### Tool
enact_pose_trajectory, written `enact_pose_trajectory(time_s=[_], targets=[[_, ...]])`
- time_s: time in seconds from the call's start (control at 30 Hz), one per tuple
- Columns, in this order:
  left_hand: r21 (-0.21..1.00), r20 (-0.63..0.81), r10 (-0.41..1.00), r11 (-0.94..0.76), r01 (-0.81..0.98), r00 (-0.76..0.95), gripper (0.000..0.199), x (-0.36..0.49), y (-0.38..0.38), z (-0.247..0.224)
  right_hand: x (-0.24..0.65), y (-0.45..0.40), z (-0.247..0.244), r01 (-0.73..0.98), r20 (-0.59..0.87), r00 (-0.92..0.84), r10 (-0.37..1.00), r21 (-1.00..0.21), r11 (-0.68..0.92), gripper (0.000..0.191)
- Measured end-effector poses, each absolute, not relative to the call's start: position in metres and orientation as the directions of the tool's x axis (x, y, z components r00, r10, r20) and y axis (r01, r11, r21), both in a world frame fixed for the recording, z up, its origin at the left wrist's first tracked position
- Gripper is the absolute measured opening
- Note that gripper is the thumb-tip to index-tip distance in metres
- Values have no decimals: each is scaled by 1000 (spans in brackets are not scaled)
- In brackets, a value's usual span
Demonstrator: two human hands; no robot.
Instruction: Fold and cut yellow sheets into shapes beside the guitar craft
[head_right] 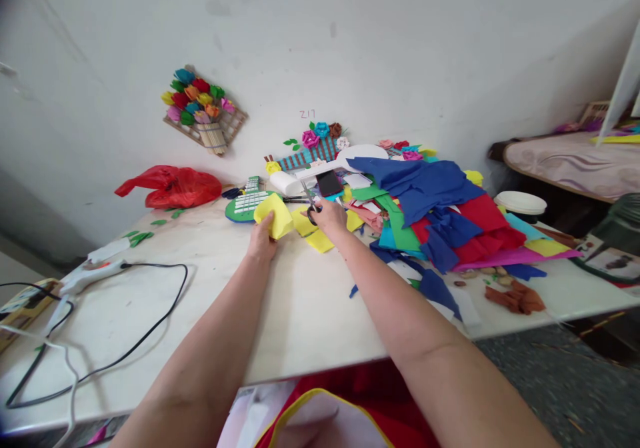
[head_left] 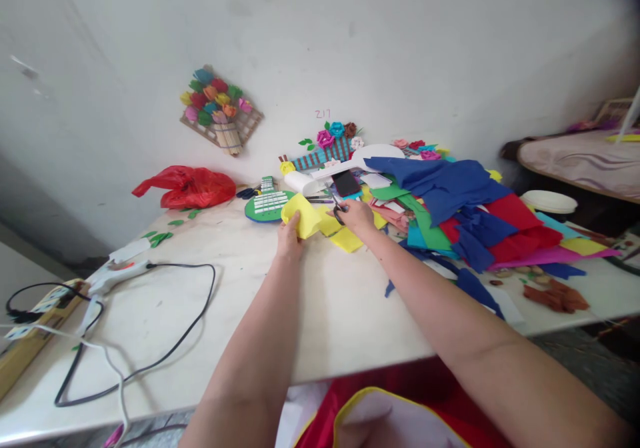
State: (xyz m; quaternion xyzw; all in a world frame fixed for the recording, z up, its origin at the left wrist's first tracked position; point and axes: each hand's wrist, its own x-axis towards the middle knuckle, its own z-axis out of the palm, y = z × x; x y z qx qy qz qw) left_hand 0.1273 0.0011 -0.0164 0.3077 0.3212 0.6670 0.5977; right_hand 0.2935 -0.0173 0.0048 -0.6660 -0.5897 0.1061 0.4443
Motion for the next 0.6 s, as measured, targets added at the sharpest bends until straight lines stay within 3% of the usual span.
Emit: enact_pose_trajectory(time_s=[0.1,0.23,0.37,0.5,0.6], targets=[[801,34,994,-87,-592,-100,31,124,5,-19,300,-22,7,924,394,175,902,-383,-12,28],[812,72,994,-108,-573,-85,34,123,5,-20,303,-23,9,975,313,149,938,-204,-87,27],[823,87,993,-114,-557,-76,38,124,4,-20,304,-22,8,978,223,149,963,-177,-110,33],[829,91,994,-111,-549,-64,38,124,4,-21,307,-22,11,969,130,128,983,-230,-96,32],[838,93,994,-106,-535,-50,38,123,4,-22,308,-23,13,963,173,109,979,-263,-60,27]])
